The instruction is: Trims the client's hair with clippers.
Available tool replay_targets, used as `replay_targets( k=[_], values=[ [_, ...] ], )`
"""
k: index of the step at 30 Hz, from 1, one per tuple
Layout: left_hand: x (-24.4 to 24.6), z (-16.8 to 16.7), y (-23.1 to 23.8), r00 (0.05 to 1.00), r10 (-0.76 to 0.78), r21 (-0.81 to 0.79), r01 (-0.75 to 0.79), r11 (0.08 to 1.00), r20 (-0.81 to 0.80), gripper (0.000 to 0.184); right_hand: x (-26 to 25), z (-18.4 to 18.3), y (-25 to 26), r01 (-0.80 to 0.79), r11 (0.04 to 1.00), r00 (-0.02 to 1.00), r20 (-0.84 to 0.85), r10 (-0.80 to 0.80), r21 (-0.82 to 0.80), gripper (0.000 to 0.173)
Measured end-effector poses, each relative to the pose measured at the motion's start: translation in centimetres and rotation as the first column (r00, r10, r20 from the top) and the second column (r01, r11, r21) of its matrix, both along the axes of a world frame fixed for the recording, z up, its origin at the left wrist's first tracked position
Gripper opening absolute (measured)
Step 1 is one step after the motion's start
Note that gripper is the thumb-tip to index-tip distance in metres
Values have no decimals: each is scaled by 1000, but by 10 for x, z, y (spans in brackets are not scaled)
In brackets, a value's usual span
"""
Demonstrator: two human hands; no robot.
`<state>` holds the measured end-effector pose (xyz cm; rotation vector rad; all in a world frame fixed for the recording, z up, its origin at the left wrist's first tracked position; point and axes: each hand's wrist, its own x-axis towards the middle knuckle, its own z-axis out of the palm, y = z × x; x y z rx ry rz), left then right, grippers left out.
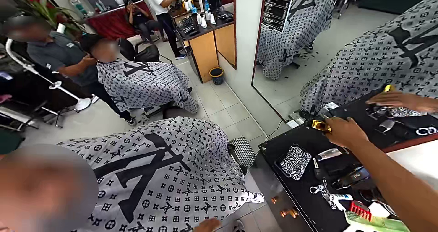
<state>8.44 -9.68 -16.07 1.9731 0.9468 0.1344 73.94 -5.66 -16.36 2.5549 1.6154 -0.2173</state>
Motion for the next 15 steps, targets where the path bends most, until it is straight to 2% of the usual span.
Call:
replay_targets(
  k=[2,4,5,7,8,10,12,13,15],
  values=[
    [10,-1,14,987,77,-78,-67,995,141,42,-39,30,-14,-159,983,987,21,158,91,55],
    [32,8,27,949,196,-310,-113,944,248,45,-96,52,-30,-368,912,929,21,371,179,55],
    [45,15,29,923,274,-462,-126,878,270,48,-131,58,-39,-467,859,879,5,477,212,56],
    [65,28,27,889,409,-734,-137,665,205,53,-205,62,-54,-632,724,745,-39,666,276,60],
    [69,31,23,886,437,-819,-131,559,156,58,-242,58,-58,-698,637,661,-46,749,327,60],
    [65,28,12,877,470,-929,-93,359,94,76,-314,43,-65,-776,420,461,-31,887,470,54],
    [45,24,1,826,558,-982,-27,186,83,88,-381,29,-66,-774,239,276,-27,961,586,45],
    [32,25,-4,771,633,-991,-11,131,75,84,-411,23,-66,-764,170,200,-21,980,622,40],
    [4,30,-14,582,810,-996,6,85,72,69,-462,15,-61,-742,67,79,-12,997,667,31]
  ],
)
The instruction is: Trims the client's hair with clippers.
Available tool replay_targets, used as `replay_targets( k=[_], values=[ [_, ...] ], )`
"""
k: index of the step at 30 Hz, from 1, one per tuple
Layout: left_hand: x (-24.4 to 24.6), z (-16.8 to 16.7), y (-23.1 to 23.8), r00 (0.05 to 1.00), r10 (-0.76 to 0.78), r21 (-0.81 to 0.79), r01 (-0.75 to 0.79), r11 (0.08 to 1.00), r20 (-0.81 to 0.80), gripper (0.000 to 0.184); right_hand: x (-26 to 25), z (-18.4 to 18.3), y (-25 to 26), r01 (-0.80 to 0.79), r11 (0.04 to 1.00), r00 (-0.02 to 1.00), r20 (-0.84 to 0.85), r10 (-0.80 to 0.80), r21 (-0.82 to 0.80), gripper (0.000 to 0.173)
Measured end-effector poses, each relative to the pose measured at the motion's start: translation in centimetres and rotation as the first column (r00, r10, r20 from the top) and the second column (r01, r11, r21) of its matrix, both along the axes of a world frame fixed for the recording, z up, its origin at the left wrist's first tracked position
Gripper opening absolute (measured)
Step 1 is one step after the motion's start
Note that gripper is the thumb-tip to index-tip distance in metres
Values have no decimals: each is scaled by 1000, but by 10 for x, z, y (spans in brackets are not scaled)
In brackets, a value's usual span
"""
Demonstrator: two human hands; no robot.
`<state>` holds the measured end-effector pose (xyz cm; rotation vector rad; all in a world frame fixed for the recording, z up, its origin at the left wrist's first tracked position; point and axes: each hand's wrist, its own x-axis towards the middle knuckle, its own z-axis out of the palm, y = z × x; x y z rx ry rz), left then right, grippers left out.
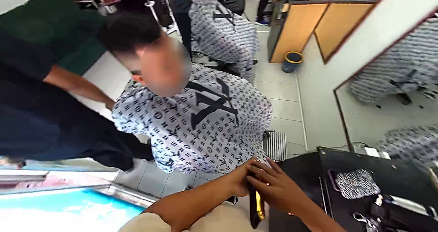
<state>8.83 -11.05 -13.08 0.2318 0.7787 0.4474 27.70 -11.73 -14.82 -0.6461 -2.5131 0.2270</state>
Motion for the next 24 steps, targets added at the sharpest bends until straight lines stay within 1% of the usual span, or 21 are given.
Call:
replay_targets(
  k=[1,2,3,4,5,6,7,8,9,10,11,12,13,14,16,17,18,19,21,23,24],
  values=[
    [-17,0,-5,989,143,-3,-143,990,22,63,-21,1,4,-29,1000,1000,-10,29,-8,31],
    [-37,0,-9,962,272,8,-273,962,25,55,-38,4,9,-42,998,999,-20,41,-49,35],
    [-57,0,-12,921,390,43,-389,920,-9,49,-53,10,13,-43,991,999,-34,39,-130,40],
    [-76,4,-14,863,501,96,-495,864,-64,46,-65,17,17,-49,966,997,-62,34,-254,50],
    [-94,9,-17,788,606,165,-587,793,-108,42,-78,24,20,-74,907,993,-111,30,-415,63],
    [-111,14,-20,710,695,249,-657,712,-114,36,-92,28,21,-120,802,985,-172,21,-585,75],
    [-127,18,-23,639,764,333,-703,628,-90,31,-109,29,19,-167,669,975,-221,5,-724,84],
    [-143,23,-27,580,813,405,-735,545,-41,31,-129,32,16,-192,521,973,-231,-9,-831,89],
    [-158,26,-30,544,839,471,-745,473,17,42,-152,36,14,-194,386,977,-215,-13,-902,91],
    [-172,28,-33,523,850,535,-737,413,63,60,-176,38,12,-194,294,979,-204,-5,-936,90],
    [-187,30,-34,519,850,609,-704,365,91,83,-199,40,12,-190,248,980,-198,-6,-950,85],
    [-203,31,-34,534,840,694,-639,331,92,104,-222,44,13,-172,237,983,-181,-18,-956,81],
    [-219,32,-34,560,824,773,-557,303,80,117,-244,48,16,-152,249,986,-164,-28,-956,79],
    [-238,33,-33,598,798,837,-473,276,75,122,-266,51,19,-147,284,986,-164,-38,-948,80],
    [-279,34,-32,686,725,918,-328,225,67,121,-307,56,22,-181,379,974,-218,-57,-908,86],
    [-303,34,-31,713,699,938,-273,213,49,120,-329,58,22,-200,407,968,-245,-61,-891,88],
    [-330,33,-30,723,690,947,-241,212,29,118,-351,58,23,-216,408,964,-259,-53,-887,92],
    [-359,32,-26,713,701,945,-240,220,17,118,-373,58,24,-217,382,968,-249,-36,-899,96],
    [-421,33,-11,664,748,910,-317,267,12,121,-420,57,27,-208,330,976,-220,2,-921,107],
    [-477,31,4,680,733,839,-415,353,28,119,-464,53,26,-213,281,976,-215,23,-936,110],
    [-500,30,10,701,712,800,-444,403,30,114,-485,52,27,-209,256,977,-211,22,-944,107]
  ],
)
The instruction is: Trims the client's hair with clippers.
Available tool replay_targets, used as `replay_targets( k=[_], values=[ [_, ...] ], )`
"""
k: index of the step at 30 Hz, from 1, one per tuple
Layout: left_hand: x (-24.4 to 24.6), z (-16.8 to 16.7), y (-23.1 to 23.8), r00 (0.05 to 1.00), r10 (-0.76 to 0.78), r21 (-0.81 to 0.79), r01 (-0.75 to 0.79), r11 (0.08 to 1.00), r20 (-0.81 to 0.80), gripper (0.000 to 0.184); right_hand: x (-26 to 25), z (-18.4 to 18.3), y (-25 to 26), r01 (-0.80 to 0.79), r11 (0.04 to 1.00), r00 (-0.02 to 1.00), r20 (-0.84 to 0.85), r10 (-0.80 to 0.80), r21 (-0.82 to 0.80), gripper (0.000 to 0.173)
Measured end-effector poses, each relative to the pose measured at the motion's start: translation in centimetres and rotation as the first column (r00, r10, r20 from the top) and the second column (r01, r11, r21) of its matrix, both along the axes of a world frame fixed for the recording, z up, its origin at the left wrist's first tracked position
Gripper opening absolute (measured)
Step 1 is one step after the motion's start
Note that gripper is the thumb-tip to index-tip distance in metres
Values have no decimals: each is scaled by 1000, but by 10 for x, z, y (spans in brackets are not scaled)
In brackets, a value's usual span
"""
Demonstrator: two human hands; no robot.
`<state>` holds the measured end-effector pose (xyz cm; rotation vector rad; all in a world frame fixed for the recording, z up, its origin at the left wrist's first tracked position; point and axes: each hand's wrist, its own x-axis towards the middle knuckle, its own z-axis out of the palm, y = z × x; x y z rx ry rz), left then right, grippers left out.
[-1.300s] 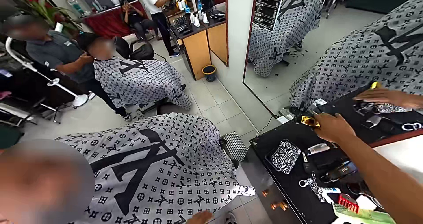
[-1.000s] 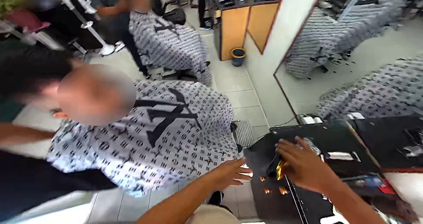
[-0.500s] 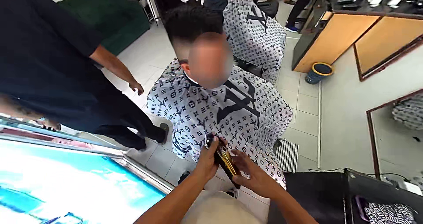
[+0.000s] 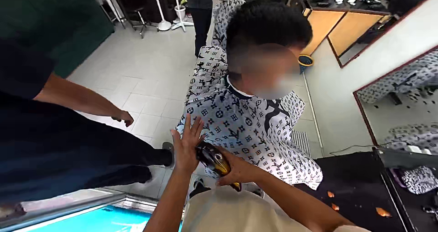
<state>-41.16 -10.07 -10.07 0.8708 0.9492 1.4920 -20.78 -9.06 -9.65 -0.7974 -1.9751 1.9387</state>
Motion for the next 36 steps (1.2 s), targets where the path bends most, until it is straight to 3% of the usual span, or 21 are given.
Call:
replay_targets(
  k=[5,8,13,18,26,32,36],
  values=[
    [-77,4,10,990,-118,-99,126,987,82,103,-71,5,-2,24,970,1000,9,-23,-241,76],
    [-99,8,14,982,-178,-48,181,982,65,100,-96,8,2,51,982,997,66,-39,-182,68],
    [-112,17,21,964,-265,29,265,964,-14,97,-123,18,12,40,999,954,297,-32,-20,66],
    [-105,26,26,959,-274,-1,275,962,-66,98,-121,11,13,40,988,935,344,-91,151,59],
    [-75,39,38,943,-318,-24,317,948,-99,95,-91,11,4,61,989,952,291,-99,137,62],
    [-51,44,48,939,-342,89,339,937,33,91,-68,3,6,-20,980,982,189,-18,200,64],
    [-48,45,75,930,-352,231,321,919,107,81,-61,2,10,94,982,987,113,-113,162,63]
  ],
)
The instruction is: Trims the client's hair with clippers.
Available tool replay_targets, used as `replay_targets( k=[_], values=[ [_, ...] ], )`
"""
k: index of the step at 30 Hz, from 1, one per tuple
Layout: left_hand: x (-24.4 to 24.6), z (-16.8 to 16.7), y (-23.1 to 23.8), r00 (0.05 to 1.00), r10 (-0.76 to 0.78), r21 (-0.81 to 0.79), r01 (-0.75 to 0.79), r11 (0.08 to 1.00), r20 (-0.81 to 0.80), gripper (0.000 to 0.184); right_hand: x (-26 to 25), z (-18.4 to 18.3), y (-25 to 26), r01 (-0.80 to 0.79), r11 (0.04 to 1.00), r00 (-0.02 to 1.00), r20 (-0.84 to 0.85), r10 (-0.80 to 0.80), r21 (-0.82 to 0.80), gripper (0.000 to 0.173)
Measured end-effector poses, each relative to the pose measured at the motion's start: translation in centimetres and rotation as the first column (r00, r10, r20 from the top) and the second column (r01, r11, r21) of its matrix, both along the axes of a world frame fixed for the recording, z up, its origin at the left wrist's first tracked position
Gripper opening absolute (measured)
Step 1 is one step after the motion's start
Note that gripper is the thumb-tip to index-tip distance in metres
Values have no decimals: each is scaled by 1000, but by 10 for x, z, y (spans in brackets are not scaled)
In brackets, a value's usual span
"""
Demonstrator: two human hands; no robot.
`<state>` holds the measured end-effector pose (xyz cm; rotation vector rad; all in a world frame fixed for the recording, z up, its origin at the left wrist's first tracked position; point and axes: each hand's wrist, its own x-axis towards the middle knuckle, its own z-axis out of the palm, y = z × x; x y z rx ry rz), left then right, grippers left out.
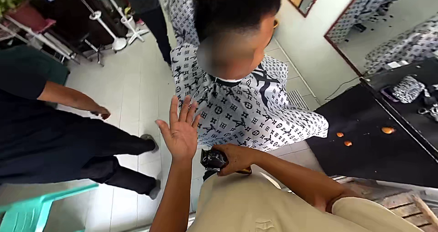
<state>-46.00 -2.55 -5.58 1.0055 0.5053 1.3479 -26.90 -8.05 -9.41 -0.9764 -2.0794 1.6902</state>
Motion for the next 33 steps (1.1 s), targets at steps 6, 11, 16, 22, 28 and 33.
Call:
replay_targets(
  k=[6,11,16,22,28,33],
  values=[
    [9,-2,16,986,-136,-143,122,982,-92,85,-5,17,13,171,983,981,-79,-176,-63,64],
    [-12,20,70,985,-169,27,171,985,-45,72,6,29,16,285,920,933,-142,-331,-270,58],
    [-32,54,157,642,503,528,-175,831,-579,77,28,58,17,484,746,670,-355,-652,-458,50],
    [-5,133,210,570,564,721,76,688,-598,57,58,101,35,742,604,532,-293,-795,-291,42],
    [45,195,224,543,453,692,402,599,-707,56,83,134,58,701,655,545,-379,-748,-284,34],
    [68,214,223,466,416,623,528,578,-781,53,86,150,69,726,625,536,-334,-775,-287,26]
  ],
)
